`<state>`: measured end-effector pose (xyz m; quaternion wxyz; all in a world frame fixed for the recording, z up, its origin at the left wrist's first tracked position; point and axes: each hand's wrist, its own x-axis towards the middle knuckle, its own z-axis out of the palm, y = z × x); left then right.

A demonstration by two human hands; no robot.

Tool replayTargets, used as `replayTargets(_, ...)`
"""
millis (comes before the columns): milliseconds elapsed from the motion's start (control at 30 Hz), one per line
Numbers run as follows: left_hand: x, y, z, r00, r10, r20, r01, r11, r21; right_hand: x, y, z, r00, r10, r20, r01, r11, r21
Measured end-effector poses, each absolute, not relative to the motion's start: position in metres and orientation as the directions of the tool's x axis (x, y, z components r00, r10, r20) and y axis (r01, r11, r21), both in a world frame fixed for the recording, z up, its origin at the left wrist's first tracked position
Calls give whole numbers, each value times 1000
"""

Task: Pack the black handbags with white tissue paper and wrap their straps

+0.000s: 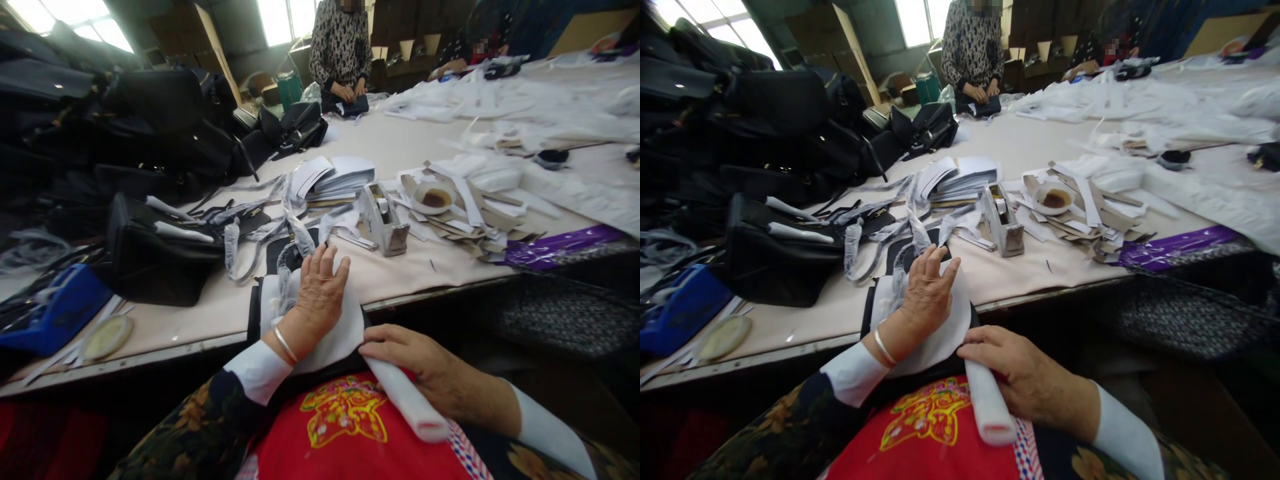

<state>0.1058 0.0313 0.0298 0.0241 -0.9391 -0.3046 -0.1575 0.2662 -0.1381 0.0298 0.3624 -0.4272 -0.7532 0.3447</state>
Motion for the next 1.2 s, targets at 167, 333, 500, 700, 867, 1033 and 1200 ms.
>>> replayTargets(167,65,17,70,965,257,-51,246,-823,512,268,-139,29,-342,913,225,375,352,-858)
replayTargets(333,46,-4,80,977,117,-180,192,-851,488,268,-141,22,-283,929,237,392,338,-855)
replayTargets(500,44,-16,50,950,248,-192,293,-920,260,266,-141,20,-228,930,288,419,361,-833)
replayTargets(700,54,-22,29,878,478,-29,472,-854,219,267,-136,22,-274,909,313,446,409,-796)
replayTargets(867,68,-29,13,867,496,-52,495,-841,219,265,-133,26,-315,886,342,464,458,-759)
replayTargets(1033,73,-24,12,915,363,-178,403,-851,337,273,-121,32,-362,878,313,419,454,-786)
replayTargets(1200,64,-16,38,943,240,-231,328,-789,520,289,-98,23,88,994,-67,456,-100,-884)
